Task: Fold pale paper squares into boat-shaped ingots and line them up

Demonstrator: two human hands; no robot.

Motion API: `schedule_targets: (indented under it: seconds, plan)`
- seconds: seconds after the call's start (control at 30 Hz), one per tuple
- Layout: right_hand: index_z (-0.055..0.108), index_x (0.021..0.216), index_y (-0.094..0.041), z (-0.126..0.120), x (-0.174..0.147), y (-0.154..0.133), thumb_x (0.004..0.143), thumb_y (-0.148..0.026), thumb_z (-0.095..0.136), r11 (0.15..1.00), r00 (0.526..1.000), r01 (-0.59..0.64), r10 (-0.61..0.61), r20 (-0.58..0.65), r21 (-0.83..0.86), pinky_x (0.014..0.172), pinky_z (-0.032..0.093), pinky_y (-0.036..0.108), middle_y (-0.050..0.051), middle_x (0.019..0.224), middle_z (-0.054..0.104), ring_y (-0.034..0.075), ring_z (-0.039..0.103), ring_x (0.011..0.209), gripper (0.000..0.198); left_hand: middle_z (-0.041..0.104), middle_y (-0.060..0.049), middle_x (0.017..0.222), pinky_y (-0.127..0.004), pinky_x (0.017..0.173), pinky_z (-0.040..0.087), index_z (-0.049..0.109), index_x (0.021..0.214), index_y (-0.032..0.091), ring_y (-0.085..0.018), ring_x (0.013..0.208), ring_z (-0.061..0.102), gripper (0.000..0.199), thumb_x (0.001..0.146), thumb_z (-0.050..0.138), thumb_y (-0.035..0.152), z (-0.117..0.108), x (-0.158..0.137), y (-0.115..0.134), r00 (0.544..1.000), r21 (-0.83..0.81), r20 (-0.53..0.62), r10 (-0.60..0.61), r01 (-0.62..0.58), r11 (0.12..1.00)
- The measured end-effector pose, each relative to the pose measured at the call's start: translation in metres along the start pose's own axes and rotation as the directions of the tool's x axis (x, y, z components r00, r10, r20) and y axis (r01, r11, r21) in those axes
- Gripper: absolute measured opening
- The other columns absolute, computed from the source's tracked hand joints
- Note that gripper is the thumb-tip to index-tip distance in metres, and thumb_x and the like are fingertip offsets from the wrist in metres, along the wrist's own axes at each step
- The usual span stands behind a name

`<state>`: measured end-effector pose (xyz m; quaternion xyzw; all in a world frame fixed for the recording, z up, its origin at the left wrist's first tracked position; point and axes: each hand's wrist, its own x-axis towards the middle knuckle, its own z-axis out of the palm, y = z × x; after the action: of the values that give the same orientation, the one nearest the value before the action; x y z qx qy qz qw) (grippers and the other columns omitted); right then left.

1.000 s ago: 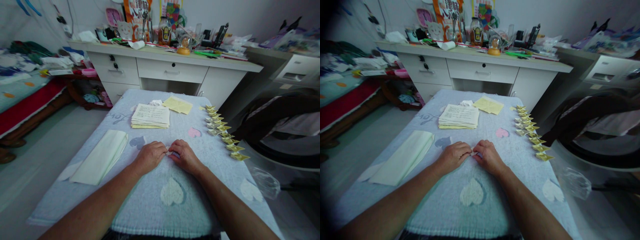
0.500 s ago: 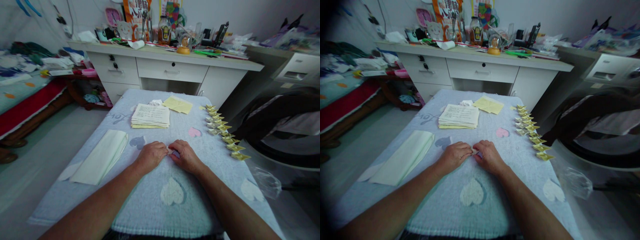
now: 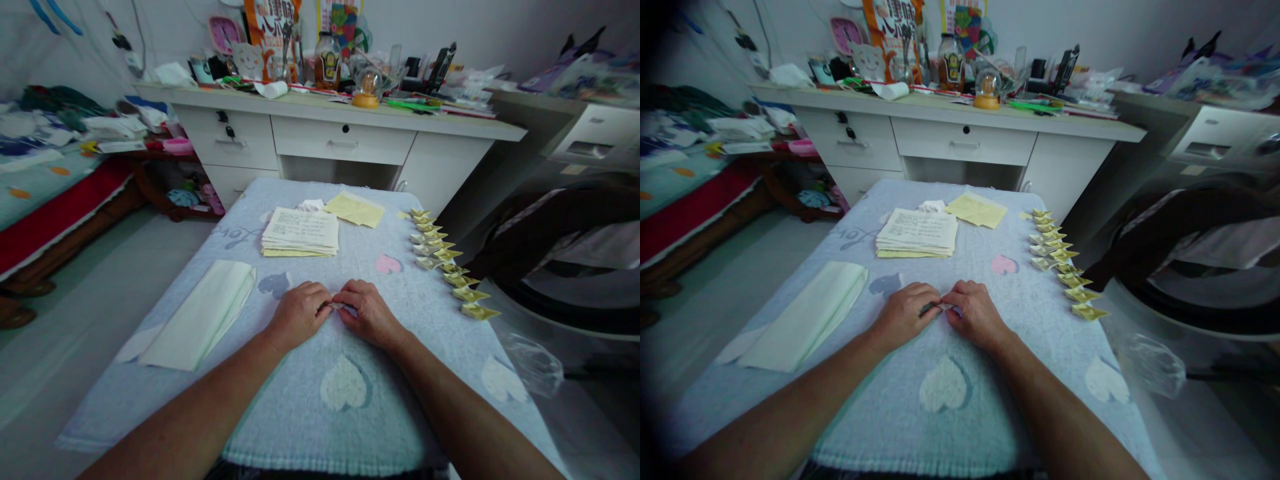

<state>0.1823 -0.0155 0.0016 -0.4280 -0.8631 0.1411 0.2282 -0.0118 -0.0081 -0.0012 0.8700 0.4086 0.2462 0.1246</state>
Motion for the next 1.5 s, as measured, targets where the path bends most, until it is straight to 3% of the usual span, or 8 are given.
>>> schedule_targets:
  seconds: [0.13,0.4,0.67,0.93,1.27,1.5]
  plan:
    - [0.071,0.097,-0.021,-0.0028,0.0003,-0.0018,0.081,-0.014,0.062,1.0,1.0,0.016,-0.016,-0.004,0.001,0.079,0.04,0.032,0.006,0.091,0.064,0.018,0.057,0.085,0.019,0.067,-0.003,0.087,-0.029,0.076,0.047,0.065,0.083,0.019,-0.018,0.085,0.061,0.004,0.08,0.067,0.019,0.0007,0.0004,-0.0035,0.998,-0.056,-0.009,-0.058,0.057,0.997]
    - [0.072,0.096,-0.023,-0.0034,0.0019,-0.0023,0.086,-0.015,0.058,0.999,1.0,0.024,-0.024,0.001,0.02,0.08,0.04,0.032,0.005,0.089,0.064,0.017,0.058,0.085,0.019,0.067,-0.002,0.083,-0.029,0.078,0.047,0.065,0.079,0.018,-0.017,0.084,0.06,0.006,0.083,0.062,0.015,0.0018,0.0001,-0.0039,1.0,-0.082,0.017,-0.006,0.007,0.997]
    - [0.058,0.092,-0.017,-0.0005,0.0,-0.0018,0.072,-0.01,0.062,0.992,0.991,-0.123,0.125,-0.053,0.038,0.074,0.041,0.03,0.004,0.089,0.061,0.018,0.055,0.081,0.021,0.065,-0.004,0.082,-0.028,0.074,0.047,0.065,0.078,0.018,-0.016,0.08,0.061,0.015,0.088,0.054,0.017,0.001,-0.0005,-0.0024,0.997,-0.004,0.032,0.071,-0.071,0.997]
    - [0.066,0.08,-0.017,-0.0009,0.0004,-0.0007,0.076,-0.007,0.06,0.999,0.999,-0.022,0.023,-0.034,0.044,0.076,0.043,0.029,0.005,0.085,0.061,0.017,0.057,0.081,0.013,0.064,-0.003,0.082,-0.027,0.071,0.047,0.064,0.083,0.018,-0.015,0.078,0.06,0.011,0.087,0.054,0.017,0.0006,0.0005,0.0027,0.996,0.036,0.023,0.087,-0.088,0.995]
    - [0.063,0.084,-0.017,-0.0025,0.0018,-0.0005,0.074,-0.009,0.062,0.995,0.995,-0.096,0.097,-0.026,0.021,0.076,0.04,0.031,0.004,0.083,0.059,0.018,0.054,0.082,0.013,0.061,-0.002,0.073,-0.025,0.068,0.045,0.063,0.073,0.016,-0.014,0.073,0.058,0.027,0.094,0.047,0.021,0.0068,0.0017,0.0015,0.991,0.103,0.014,0.132,-0.133,0.986]
    - [0.065,0.078,-0.018,-0.0003,0.001,0.0045,0.076,-0.009,0.061,0.997,0.997,-0.065,0.066,-0.037,0.042,0.073,0.039,0.029,0.004,0.08,0.058,0.017,0.054,0.079,0.01,0.062,-0.003,0.08,-0.026,0.073,0.047,0.066,0.079,0.018,-0.014,0.079,0.059,0.019,0.092,0.052,0.021,0.0067,0.0012,0.0017,0.998,0.041,0.021,0.066,-0.067,0.997]
